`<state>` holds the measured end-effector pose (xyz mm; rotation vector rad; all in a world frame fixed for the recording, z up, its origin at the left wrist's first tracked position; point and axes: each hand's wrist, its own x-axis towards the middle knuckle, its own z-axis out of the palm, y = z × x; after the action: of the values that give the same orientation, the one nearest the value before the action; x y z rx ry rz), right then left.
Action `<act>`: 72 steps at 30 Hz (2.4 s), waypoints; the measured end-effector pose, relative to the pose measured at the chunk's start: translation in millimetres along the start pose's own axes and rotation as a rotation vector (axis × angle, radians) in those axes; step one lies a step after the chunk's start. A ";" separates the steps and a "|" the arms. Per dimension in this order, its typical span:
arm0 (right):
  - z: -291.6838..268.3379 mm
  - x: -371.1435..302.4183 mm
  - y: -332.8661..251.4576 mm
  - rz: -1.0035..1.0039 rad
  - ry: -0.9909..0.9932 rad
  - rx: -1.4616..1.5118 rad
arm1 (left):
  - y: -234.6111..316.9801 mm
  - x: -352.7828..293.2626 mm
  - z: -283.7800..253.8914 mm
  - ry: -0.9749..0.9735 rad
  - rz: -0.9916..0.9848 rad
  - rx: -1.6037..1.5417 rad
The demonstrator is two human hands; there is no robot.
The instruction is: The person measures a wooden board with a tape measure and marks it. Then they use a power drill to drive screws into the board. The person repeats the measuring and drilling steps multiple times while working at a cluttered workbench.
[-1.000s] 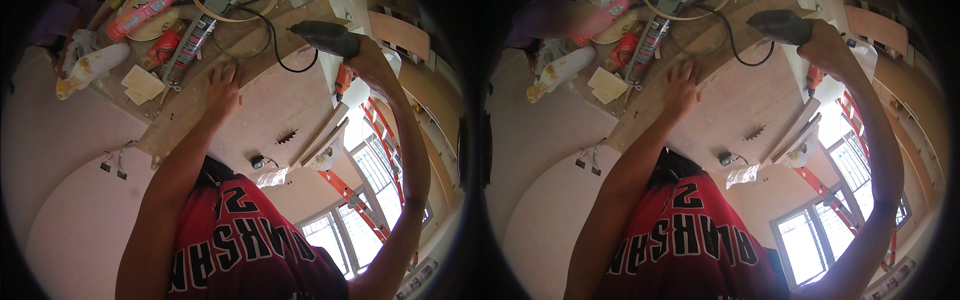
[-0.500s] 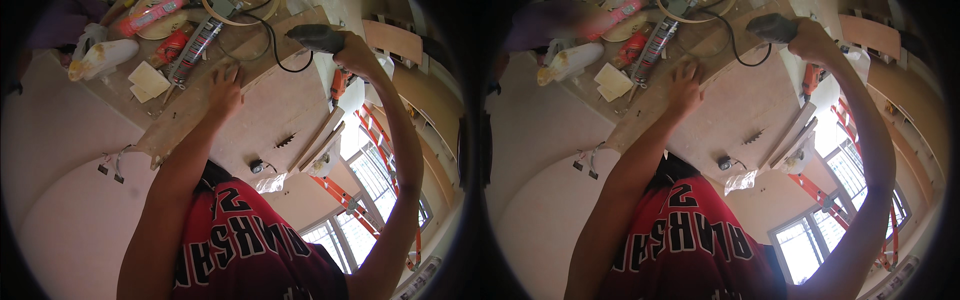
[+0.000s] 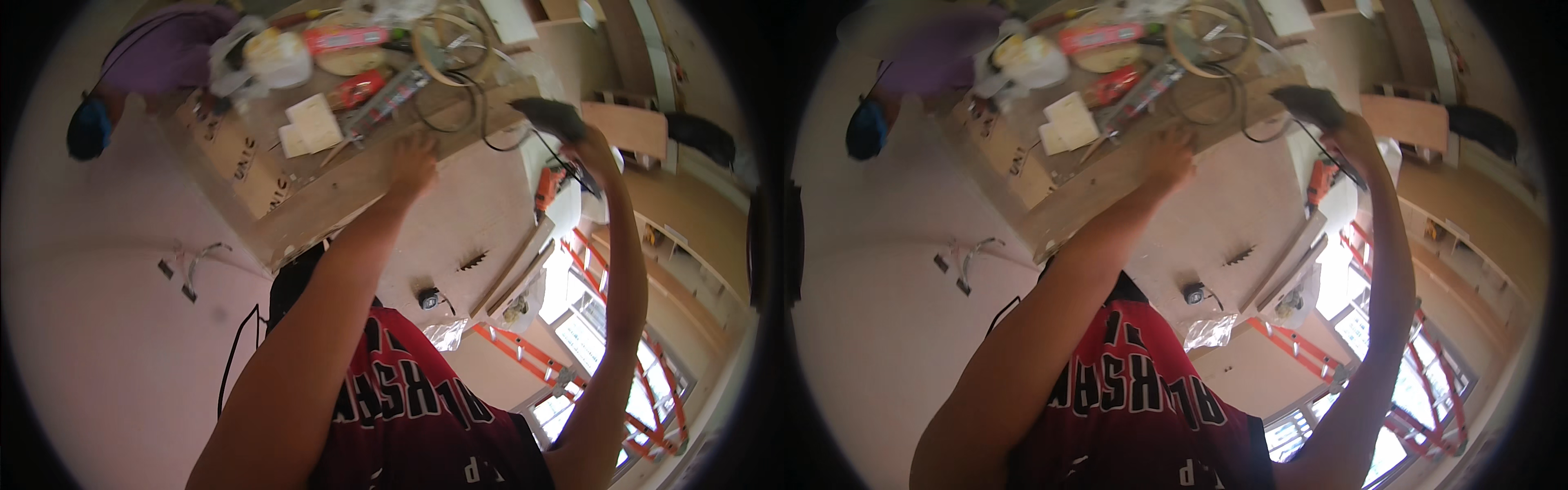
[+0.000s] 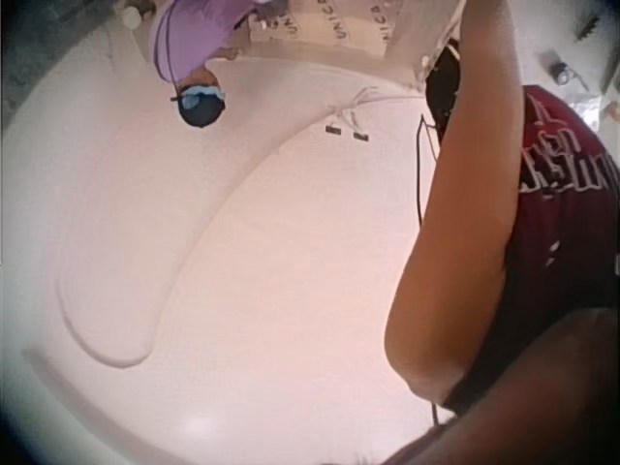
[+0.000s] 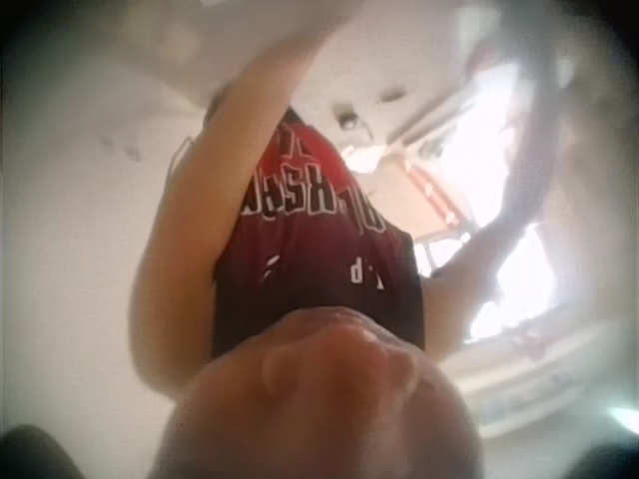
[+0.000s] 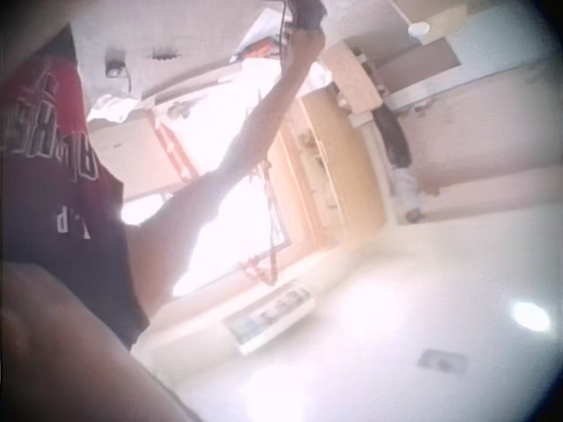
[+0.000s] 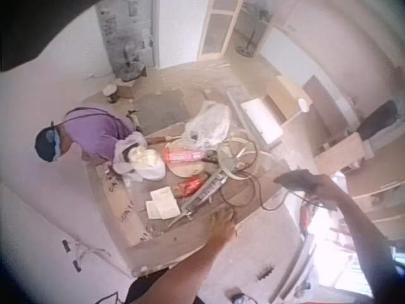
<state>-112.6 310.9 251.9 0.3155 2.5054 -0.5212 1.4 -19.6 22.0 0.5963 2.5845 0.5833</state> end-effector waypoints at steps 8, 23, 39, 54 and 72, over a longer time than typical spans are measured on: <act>44.5 -210.6 -124.9 0.063 0.101 0.423 | -30.7 -51.3 -12.7 0.190 0.102 -0.249; 238.1 -227.5 -239.8 -0.125 -0.171 0.220 | -128.2 -239.8 -32.4 0.307 -0.205 -0.252; 245.3 -209.9 -238.4 -0.134 -0.209 0.162 | -146.5 -213.2 -18.5 0.077 -0.300 -0.577; 249.4 -207.6 -245.8 -0.120 -0.225 0.116 | -146.2 -210.8 -14.1 0.076 -0.354 -0.698; 247.5 -201.6 -256.1 -0.160 -0.226 0.119 | -145.2 -211.9 -14.4 0.086 -0.367 -0.731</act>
<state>85.5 -47.2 251.2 0.0934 2.2960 -0.7295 122.8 -246.3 28.2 -0.1428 2.2252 1.3330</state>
